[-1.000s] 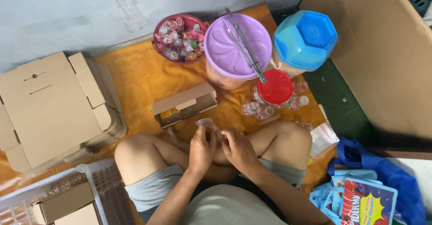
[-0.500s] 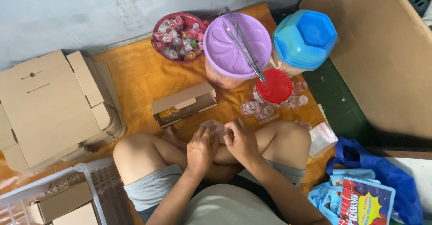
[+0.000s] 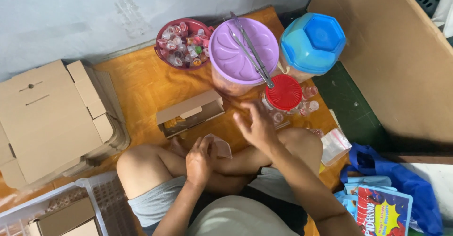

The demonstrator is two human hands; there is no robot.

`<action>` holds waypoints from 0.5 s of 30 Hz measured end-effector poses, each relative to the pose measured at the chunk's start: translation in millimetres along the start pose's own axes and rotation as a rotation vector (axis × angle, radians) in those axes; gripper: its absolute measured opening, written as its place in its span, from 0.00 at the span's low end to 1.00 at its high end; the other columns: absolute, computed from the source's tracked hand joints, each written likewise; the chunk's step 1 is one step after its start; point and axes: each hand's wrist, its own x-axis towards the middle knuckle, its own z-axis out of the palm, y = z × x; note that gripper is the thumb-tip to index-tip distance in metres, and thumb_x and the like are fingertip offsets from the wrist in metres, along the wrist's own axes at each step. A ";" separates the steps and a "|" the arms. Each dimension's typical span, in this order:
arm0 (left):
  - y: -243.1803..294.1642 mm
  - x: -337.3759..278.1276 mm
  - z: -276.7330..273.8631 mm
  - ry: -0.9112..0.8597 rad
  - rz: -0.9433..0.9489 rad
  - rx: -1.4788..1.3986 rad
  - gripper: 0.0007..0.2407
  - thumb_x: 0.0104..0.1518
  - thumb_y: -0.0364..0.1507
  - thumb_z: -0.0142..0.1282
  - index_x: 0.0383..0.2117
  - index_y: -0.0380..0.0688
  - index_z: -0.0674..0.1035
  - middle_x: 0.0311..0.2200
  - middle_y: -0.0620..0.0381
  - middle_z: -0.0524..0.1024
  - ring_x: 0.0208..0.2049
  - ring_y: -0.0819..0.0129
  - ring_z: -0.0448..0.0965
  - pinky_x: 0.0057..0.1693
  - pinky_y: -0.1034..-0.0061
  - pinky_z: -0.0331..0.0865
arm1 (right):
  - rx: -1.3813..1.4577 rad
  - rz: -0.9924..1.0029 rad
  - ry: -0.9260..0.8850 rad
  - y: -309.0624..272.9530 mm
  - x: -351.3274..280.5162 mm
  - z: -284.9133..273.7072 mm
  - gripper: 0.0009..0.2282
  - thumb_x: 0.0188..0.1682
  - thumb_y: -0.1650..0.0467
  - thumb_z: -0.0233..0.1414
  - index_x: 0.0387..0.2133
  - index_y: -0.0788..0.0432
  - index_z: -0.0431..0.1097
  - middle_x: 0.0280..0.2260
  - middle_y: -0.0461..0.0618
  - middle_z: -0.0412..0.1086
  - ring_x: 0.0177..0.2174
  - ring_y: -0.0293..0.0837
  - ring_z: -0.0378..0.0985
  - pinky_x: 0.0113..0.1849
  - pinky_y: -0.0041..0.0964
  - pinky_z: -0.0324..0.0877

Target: Assembling a cardboard box and filling small plastic bags with snacks using metal tongs.

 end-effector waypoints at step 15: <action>-28.9 -6.1 30.1 0.068 -0.168 -0.332 0.05 0.52 0.31 0.66 0.27 0.47 0.81 0.19 0.49 0.77 0.26 0.51 0.84 0.32 0.64 0.77 | -0.568 0.257 -0.208 148.3 123.9 74.7 0.24 0.48 0.59 0.53 0.57 0.57 0.65 0.46 0.54 0.69 0.46 0.55 0.73 0.47 0.54 0.63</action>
